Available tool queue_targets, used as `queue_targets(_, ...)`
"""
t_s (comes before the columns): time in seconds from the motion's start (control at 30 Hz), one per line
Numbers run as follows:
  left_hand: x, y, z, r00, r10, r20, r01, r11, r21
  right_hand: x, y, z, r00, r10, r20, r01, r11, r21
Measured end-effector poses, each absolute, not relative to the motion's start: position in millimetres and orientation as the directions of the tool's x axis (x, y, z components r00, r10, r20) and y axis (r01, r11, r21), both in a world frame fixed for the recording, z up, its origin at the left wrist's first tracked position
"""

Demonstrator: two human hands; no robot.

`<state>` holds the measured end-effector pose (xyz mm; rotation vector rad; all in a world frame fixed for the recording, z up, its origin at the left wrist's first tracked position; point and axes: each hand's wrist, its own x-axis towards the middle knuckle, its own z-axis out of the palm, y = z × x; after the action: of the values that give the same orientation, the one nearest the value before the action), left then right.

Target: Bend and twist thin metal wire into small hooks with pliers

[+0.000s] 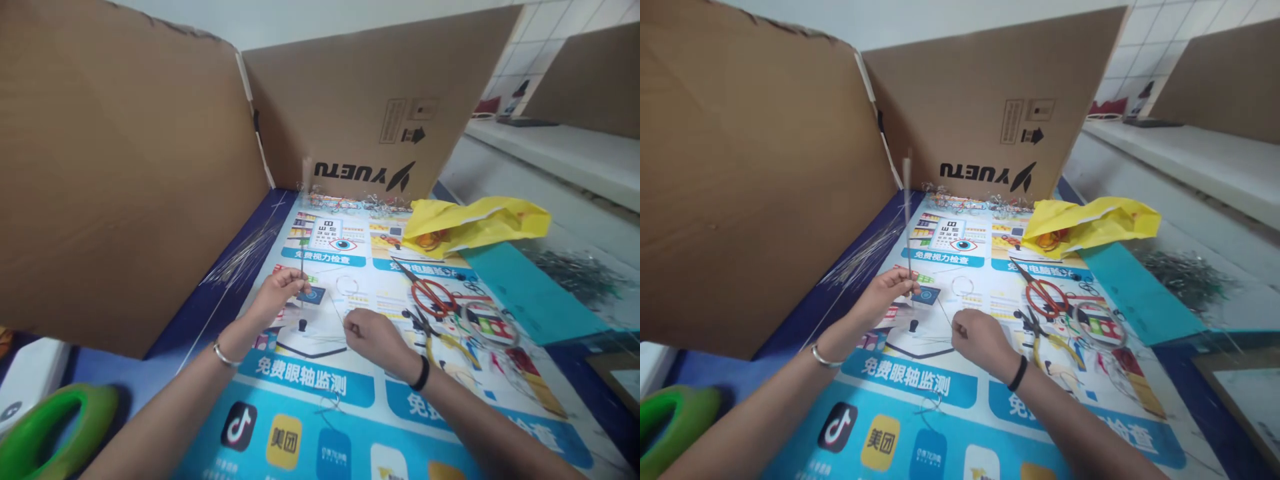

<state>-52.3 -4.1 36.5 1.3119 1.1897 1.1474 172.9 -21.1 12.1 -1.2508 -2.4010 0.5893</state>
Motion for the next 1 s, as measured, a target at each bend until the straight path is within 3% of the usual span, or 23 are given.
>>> queue_targets(0.1, -25.5, -3.2, 36.8, 0.137, 0.990, 0.016, -0.050, -0.010, 0.999, 169.9, -16.1, 10.3, -0.453, 0.868, 0.203, 0.645, 0.476, -0.597)
queue_targets(0.4, -4.1, -3.9, 17.6, 0.202, 0.979, 0.008, 0.014, -0.011, 1.000, 160.8, -6.4, -6.9, -0.411, 0.875, 0.255, 0.644, 0.476, -0.599)
queue_targets(0.8, -2.0, -13.5, 12.2, 0.198, 0.980, 0.000, 0.088, -0.018, 0.996, 155.1, -9.9, -9.2, -0.434, 0.858, 0.276, 0.732, 0.514, -0.447)
queue_targets(1.0, -0.7, -16.2, 12.0, 0.223, 0.972, 0.072, 0.194, -0.117, 0.974, 155.0, -10.4, -12.3, -0.426, 0.870, 0.247, 0.768, 0.492, -0.409)
